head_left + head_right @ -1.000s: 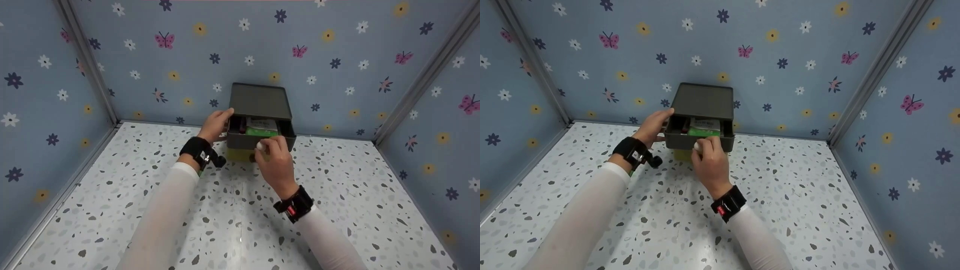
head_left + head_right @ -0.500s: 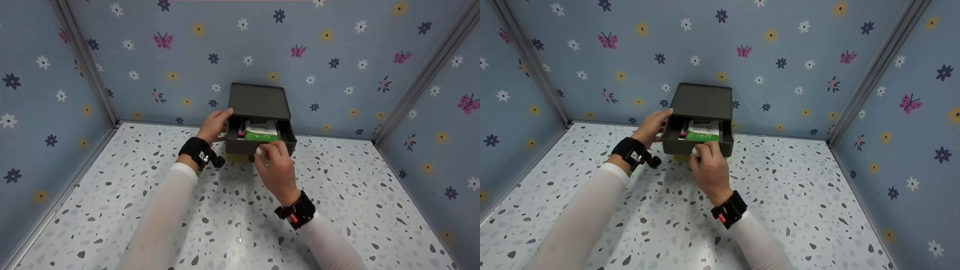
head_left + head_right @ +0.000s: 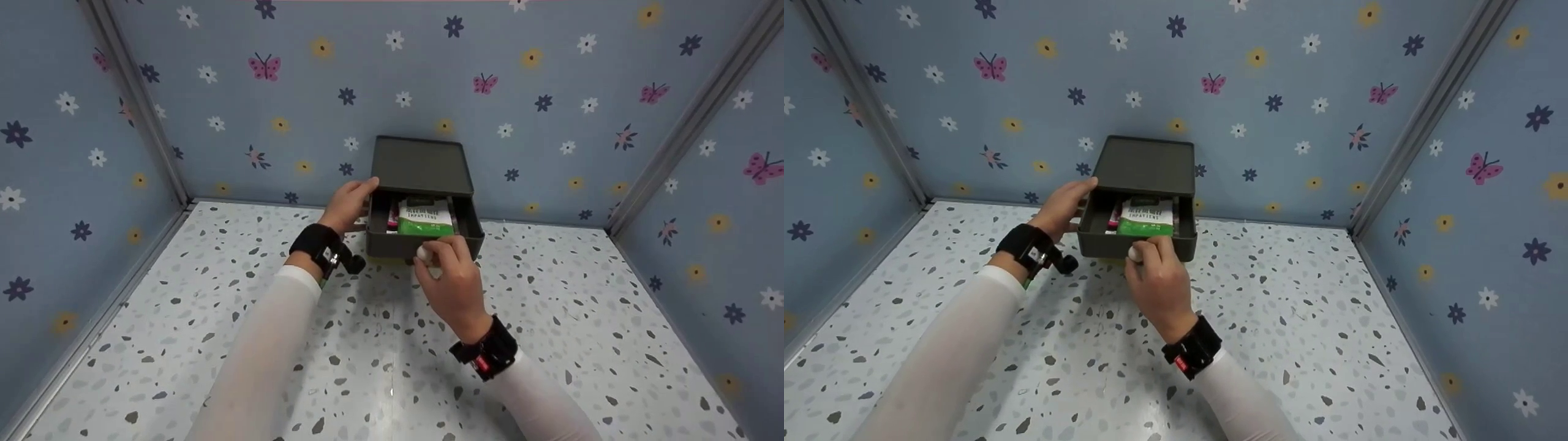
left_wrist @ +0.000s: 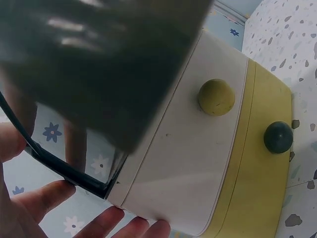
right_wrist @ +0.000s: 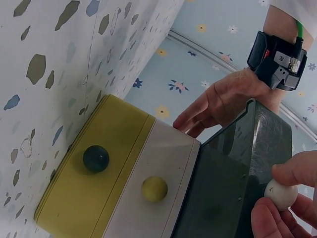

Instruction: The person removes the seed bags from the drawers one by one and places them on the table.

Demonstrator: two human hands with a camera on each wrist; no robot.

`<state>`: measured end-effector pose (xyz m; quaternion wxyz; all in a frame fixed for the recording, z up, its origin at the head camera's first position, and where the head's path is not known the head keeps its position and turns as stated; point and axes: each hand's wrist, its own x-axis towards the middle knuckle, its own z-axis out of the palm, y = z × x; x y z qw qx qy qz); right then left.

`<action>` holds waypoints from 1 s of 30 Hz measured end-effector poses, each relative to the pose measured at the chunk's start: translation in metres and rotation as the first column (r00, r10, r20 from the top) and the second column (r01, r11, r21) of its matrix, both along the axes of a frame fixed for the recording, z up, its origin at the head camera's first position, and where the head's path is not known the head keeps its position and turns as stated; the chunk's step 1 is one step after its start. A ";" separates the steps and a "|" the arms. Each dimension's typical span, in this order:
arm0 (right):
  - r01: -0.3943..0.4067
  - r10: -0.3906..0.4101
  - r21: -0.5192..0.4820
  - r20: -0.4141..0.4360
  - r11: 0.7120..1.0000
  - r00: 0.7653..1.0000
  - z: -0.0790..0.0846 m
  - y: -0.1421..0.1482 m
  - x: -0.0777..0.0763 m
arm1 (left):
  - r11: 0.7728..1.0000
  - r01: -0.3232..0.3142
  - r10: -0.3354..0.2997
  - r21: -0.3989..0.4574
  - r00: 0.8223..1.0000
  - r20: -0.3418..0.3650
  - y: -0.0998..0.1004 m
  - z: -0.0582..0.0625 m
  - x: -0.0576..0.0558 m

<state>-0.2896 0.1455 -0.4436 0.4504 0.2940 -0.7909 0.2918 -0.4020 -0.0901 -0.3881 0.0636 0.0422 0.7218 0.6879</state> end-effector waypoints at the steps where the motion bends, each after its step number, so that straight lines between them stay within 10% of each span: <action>1: 0.001 -0.001 0.005 0.000 1.000 1.000 0.000 0.000 0.001 | 1.000 -0.003 0.003 0.002 1.000 0.000 0.000 0.000 0.000; 30: -0.028 0.028 0.010 0.012 1.000 1.000 0.002 0.000 0.018 | 1.000 0.018 -0.018 -0.011 1.000 0.023 -0.003 0.001 -0.004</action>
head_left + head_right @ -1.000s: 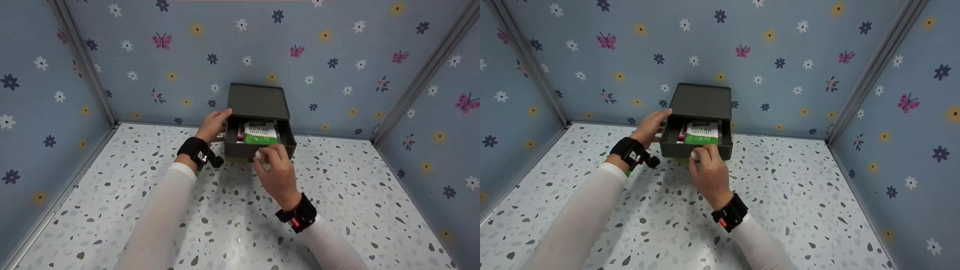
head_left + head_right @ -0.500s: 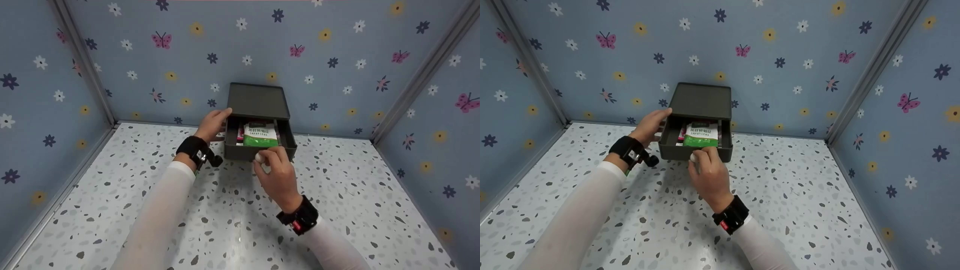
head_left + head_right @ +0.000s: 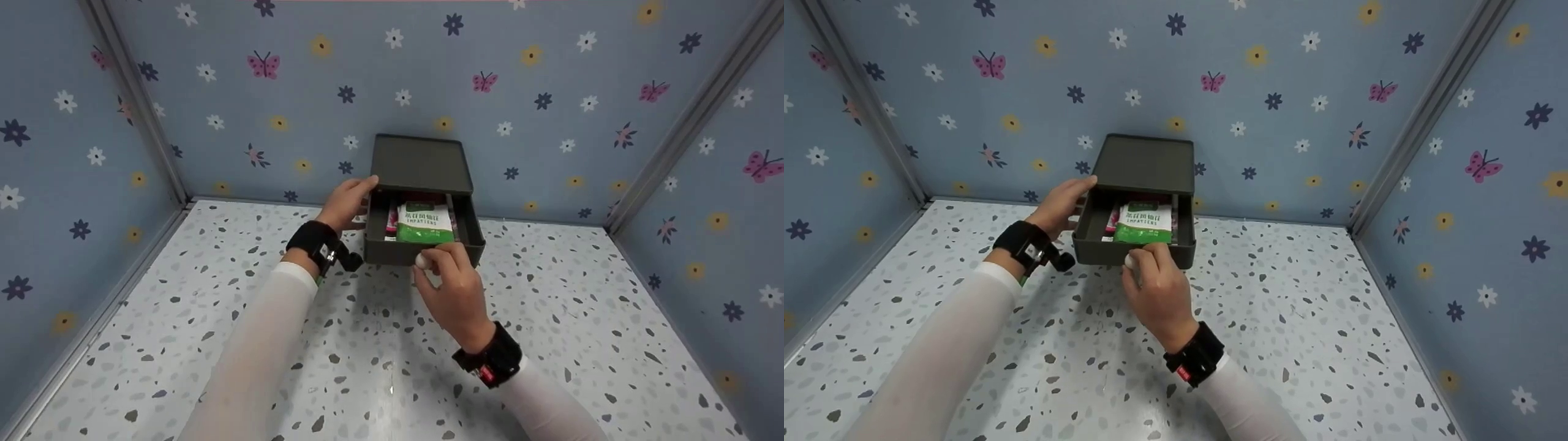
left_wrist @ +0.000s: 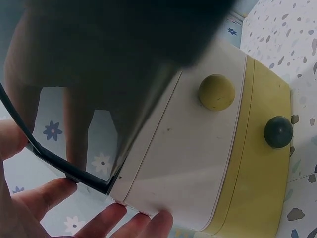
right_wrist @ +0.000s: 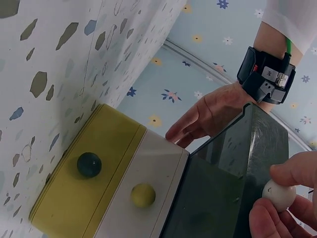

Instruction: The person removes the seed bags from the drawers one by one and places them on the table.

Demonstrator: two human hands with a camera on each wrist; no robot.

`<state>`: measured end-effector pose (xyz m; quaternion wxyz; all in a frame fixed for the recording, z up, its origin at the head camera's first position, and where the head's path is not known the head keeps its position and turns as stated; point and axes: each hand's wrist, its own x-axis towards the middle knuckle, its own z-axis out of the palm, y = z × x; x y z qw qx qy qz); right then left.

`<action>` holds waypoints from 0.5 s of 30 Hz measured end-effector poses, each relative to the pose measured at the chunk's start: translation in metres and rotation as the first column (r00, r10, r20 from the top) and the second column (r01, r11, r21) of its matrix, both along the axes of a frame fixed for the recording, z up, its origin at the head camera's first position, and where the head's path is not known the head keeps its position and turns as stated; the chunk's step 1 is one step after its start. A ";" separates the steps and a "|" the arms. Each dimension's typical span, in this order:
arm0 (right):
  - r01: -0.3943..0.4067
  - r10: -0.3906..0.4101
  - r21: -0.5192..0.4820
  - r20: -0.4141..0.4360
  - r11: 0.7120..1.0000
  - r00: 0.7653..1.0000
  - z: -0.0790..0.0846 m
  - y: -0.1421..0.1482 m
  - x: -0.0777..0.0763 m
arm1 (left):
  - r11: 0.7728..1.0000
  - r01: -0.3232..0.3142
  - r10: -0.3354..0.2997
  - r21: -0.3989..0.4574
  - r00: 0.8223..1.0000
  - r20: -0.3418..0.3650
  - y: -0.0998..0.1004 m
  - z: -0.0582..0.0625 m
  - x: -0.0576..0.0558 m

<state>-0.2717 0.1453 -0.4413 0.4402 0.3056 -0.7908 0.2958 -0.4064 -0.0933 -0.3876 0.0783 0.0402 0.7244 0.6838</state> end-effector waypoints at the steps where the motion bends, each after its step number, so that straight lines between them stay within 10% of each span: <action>1: -0.001 0.001 -0.002 0.002 1.000 1.000 0.000 0.000 0.001 | 1.000 0.001 -0.001 -0.002 1.000 -0.002 0.000 0.000 0.000; 15: -0.002 0.002 0.015 -0.004 1.000 1.000 0.002 0.000 0.011 | 1.000 0.025 -0.024 -0.018 1.000 0.011 -0.004 0.001 -0.002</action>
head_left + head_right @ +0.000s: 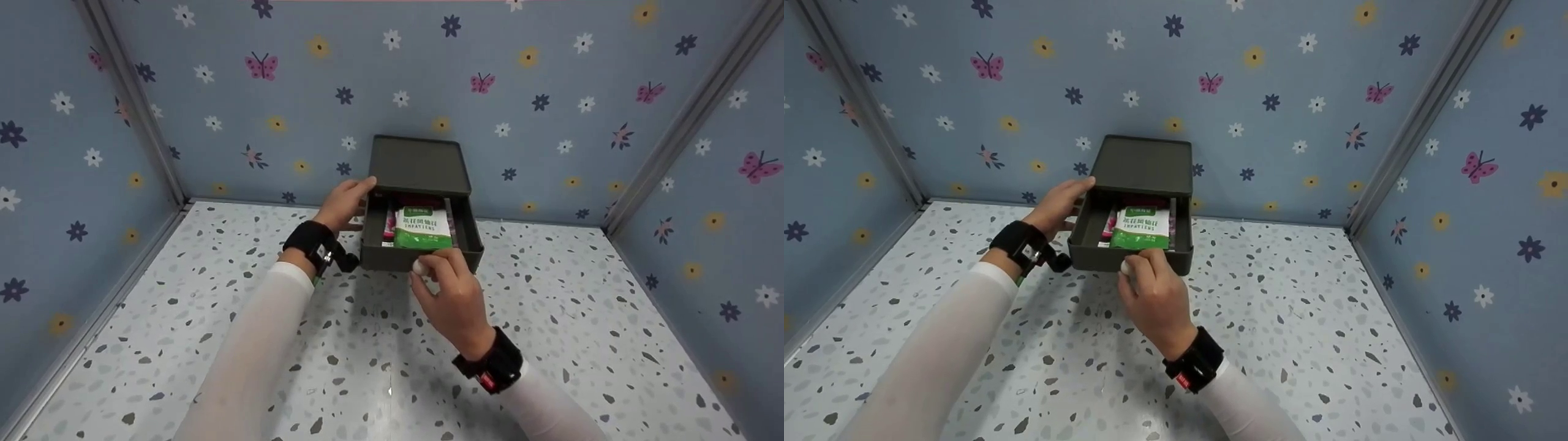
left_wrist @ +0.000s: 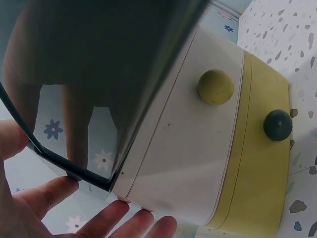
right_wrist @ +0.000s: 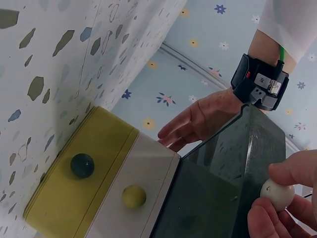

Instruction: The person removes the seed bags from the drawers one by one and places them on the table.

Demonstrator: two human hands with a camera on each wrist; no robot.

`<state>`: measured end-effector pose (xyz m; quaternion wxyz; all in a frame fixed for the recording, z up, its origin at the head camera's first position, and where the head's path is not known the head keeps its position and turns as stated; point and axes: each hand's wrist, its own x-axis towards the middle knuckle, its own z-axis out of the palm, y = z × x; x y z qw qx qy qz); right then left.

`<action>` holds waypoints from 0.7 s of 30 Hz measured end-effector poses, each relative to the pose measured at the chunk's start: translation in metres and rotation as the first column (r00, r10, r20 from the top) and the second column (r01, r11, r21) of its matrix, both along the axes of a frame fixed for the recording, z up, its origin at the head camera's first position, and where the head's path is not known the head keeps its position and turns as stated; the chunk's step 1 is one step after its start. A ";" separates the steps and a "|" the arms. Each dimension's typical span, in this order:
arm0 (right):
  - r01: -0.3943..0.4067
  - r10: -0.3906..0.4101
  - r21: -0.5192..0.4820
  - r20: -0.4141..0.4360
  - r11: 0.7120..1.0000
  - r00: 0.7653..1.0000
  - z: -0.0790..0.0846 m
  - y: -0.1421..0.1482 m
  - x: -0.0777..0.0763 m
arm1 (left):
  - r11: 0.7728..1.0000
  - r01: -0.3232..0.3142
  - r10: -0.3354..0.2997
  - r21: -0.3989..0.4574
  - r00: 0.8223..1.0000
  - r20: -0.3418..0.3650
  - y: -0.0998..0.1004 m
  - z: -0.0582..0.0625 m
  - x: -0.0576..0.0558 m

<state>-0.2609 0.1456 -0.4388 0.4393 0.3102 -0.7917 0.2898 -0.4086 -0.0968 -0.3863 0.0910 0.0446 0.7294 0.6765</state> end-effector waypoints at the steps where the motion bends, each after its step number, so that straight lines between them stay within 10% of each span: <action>1: 0.001 -0.001 0.001 -0.001 1.000 1.000 0.000 0.000 0.001 | 1.000 0.000 0.000 -0.005 1.000 -0.004 0.000 0.000 0.000; 21: 0.020 -0.020 0.045 -0.009 0.999 1.000 -0.004 0.001 0.007 | 0.999 0.009 -0.010 -0.034 0.999 -0.043 0.000 0.000 0.002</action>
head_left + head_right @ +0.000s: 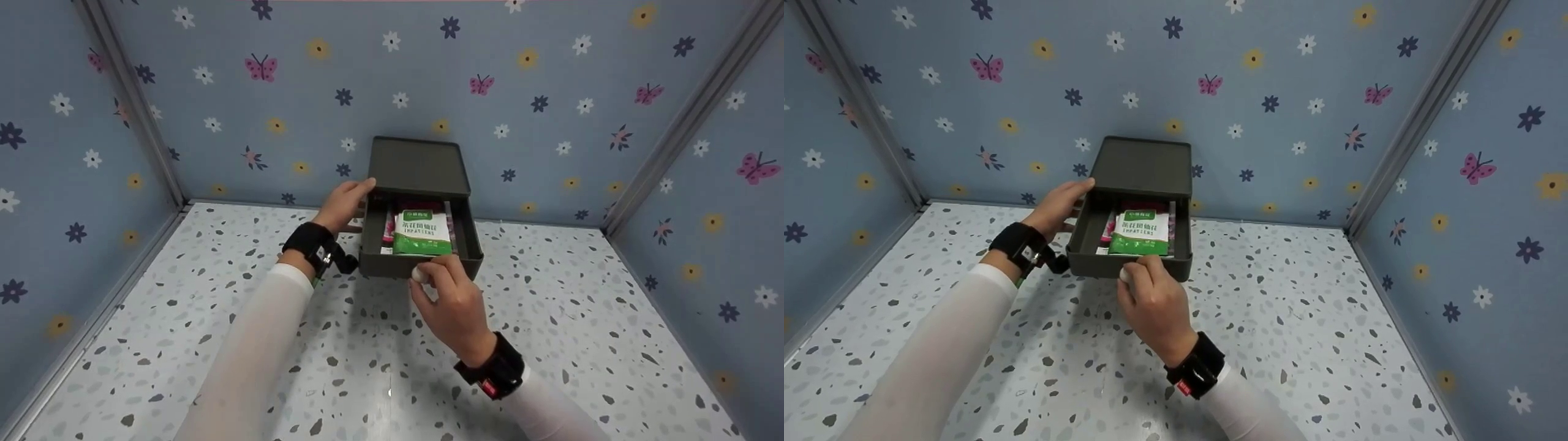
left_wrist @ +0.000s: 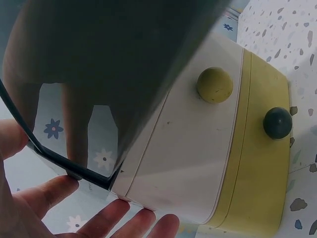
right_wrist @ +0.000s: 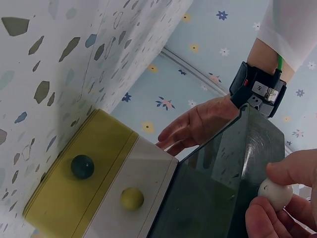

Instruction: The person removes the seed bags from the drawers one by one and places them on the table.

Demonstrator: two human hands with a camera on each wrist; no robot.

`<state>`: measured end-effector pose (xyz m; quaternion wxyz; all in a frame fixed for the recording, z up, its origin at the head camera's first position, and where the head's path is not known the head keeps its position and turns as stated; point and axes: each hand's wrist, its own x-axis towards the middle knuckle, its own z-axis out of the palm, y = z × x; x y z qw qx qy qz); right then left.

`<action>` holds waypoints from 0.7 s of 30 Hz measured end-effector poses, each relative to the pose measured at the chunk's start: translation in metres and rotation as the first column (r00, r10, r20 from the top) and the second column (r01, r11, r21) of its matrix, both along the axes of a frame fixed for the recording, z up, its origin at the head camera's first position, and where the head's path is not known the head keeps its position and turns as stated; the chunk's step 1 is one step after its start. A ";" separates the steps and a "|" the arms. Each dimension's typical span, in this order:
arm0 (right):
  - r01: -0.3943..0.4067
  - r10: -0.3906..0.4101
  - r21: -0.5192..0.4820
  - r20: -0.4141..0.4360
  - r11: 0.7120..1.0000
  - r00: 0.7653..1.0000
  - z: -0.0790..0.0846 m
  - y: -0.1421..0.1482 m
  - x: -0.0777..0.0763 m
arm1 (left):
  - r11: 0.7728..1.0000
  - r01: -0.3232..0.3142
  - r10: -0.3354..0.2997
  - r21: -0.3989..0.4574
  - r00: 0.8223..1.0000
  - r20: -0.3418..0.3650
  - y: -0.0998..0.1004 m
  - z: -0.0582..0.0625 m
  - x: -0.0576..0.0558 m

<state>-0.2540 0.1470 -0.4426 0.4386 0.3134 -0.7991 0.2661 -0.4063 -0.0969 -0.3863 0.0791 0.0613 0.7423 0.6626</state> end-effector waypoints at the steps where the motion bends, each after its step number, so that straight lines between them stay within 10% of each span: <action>1: 0.002 -0.002 0.002 -0.001 1.000 1.000 0.000 0.000 0.000 | 1.000 0.000 0.000 0.000 1.000 0.000 0.000 0.000 0.000; 21: 0.015 -0.014 0.033 -0.021 0.999 1.000 -0.004 0.002 -0.002 | 1.000 -0.006 0.006 -0.008 1.000 0.018 0.000 -0.001 0.000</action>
